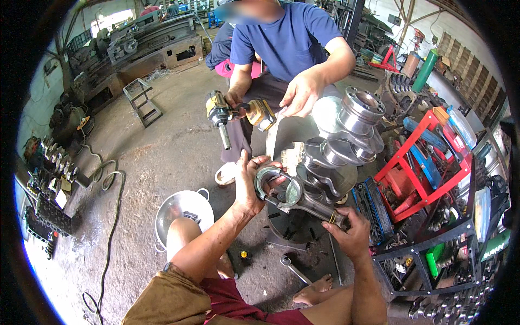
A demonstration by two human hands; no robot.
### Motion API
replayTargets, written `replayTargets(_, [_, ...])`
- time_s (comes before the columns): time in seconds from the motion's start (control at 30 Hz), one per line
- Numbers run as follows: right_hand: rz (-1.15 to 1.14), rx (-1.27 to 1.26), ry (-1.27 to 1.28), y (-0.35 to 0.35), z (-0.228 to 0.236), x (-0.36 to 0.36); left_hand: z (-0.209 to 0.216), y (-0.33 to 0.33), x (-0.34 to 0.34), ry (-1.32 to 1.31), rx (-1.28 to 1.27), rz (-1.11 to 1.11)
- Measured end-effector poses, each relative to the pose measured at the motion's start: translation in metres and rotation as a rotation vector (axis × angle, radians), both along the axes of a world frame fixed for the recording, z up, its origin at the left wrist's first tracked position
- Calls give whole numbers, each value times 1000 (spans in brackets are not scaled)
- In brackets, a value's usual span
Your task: The person assembles a crankshaft by fitting connecting rods and tightening bolts with a power drill. They repeatedly align the rod with the crankshaft journal, insert bolts, and use the drill to secure them while a coworker holds the crankshaft steady.
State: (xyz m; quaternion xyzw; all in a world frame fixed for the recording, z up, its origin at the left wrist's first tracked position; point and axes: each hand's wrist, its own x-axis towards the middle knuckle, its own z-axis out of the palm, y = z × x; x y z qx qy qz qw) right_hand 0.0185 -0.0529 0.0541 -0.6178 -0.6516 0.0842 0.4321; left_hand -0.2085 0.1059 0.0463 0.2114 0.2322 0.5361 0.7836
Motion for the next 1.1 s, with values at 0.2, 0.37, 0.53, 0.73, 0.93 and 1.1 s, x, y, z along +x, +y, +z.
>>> replayTargets(0.2, [-23, -36, 20, -5, 1, -7, -3, -1, 0, 39, 16, 13])
replayTargets(0.37, [-31, 38, -43, -6, -1, -15, 1, -2, -1, -31, 24, -52])
replayTargets(0.53, [-61, 75, -54, -12, -9, -30, 12, -14, 4, 116, 24, -111])
replayTargets(0.73, [-52, -45, 354, -9, -25, -40, 38, -32, 3, -189, 215, -210])
replayTargets(0.93, [103, -234, 698, -12, -44, -59, 42, -74, 13, -136, 484, -195])
replayTargets(1.1, [506, -291, 953, 15, -39, -78, 31, -85, -27, 91, 414, -69])
